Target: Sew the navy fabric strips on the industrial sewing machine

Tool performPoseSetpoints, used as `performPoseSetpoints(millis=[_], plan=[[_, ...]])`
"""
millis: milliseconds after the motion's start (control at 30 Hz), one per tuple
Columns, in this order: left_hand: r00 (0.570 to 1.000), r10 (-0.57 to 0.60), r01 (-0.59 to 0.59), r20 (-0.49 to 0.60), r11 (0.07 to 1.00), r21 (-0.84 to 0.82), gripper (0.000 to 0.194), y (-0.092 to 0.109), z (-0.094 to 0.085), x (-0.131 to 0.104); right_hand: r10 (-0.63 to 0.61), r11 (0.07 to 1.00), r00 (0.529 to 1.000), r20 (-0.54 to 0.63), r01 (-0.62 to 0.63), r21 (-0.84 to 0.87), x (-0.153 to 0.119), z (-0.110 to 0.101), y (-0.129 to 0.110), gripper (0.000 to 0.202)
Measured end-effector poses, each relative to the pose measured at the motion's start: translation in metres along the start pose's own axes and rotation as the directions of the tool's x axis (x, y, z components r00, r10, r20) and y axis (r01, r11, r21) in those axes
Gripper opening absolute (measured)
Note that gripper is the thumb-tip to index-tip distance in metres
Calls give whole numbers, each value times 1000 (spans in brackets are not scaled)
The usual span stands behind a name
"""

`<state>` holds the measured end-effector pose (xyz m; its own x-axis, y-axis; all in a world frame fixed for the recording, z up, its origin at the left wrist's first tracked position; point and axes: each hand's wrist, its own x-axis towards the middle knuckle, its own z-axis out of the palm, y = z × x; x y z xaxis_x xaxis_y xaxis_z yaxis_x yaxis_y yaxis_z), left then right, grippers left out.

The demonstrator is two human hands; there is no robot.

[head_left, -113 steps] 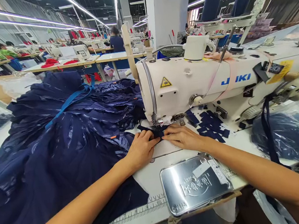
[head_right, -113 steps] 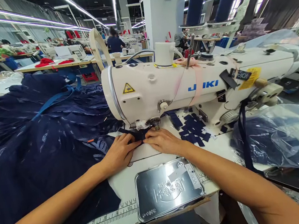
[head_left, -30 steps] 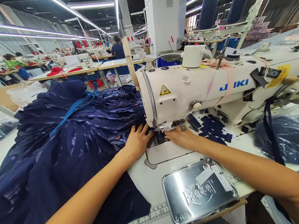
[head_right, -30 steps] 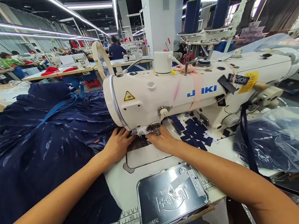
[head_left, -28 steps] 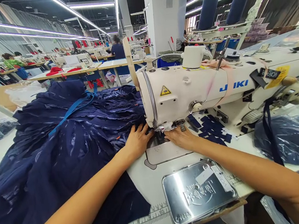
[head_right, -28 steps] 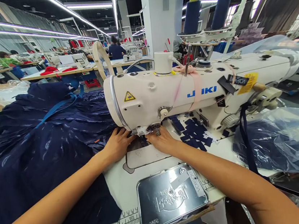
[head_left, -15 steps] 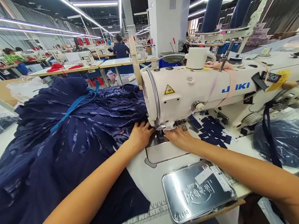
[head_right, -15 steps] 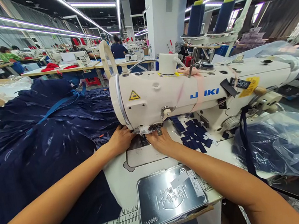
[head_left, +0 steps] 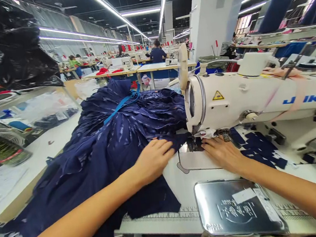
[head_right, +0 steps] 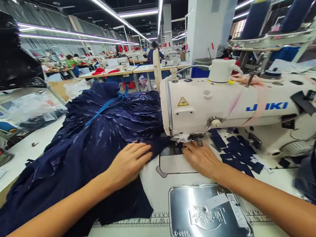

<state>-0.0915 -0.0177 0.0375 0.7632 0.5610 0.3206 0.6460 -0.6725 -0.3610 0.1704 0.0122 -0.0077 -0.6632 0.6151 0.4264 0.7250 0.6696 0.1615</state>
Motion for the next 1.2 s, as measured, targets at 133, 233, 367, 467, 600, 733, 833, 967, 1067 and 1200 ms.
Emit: performPoseSetpoints(millis=[133, 233, 367, 467, 600, 733, 833, 967, 1067, 1200], plan=[[995, -101, 102, -12, 983, 154, 25, -34, -28, -42, -99, 892, 995, -19, 97, 440, 9, -6, -37, 26], [989, -39, 14, 141, 984, 177, 22, -42, -30, -39, -95, 726, 995, 41, 41, 686, 41, 2, -68, 34], [953, -13, -38, 303, 986, 163, 18, -38, -19, -16, 204, 643, 975, 91, -203, 738, 102, 24, -75, 37], [930, -50, -8, 363, 988, 156, 16, -46, -12, -3, 447, 589, 876, 180, -439, 678, 131, 35, -65, 35], [952, -95, 113, 292, 993, -46, 19, -63, -11, 14, 395, 623, 904, 164, -395, 675, 119, 32, -60, 38], [879, -463, 382, -112, 826, -415, 27, -51, -21, 35, 246, 670, 966, 76, -226, 707, 74, 13, -56, 41], [851, -511, 361, -124, 740, -568, 27, -32, -22, 42, 199, 711, 980, 18, -157, 685, 37, -5, -46, 38], [967, -251, 192, -35, 816, -546, 27, -28, -14, 36, 131, 794, 991, -3, -103, 600, -7, -24, -27, 29], [983, -165, 104, -76, 853, -511, 26, -32, -13, 29, 127, 875, 992, 6, -115, 470, -33, -33, -5, 24], [988, -63, -4, -144, 908, -420, 23, -14, -30, 27, 369, 920, 923, 107, -379, 102, -50, -40, 32, 19]])
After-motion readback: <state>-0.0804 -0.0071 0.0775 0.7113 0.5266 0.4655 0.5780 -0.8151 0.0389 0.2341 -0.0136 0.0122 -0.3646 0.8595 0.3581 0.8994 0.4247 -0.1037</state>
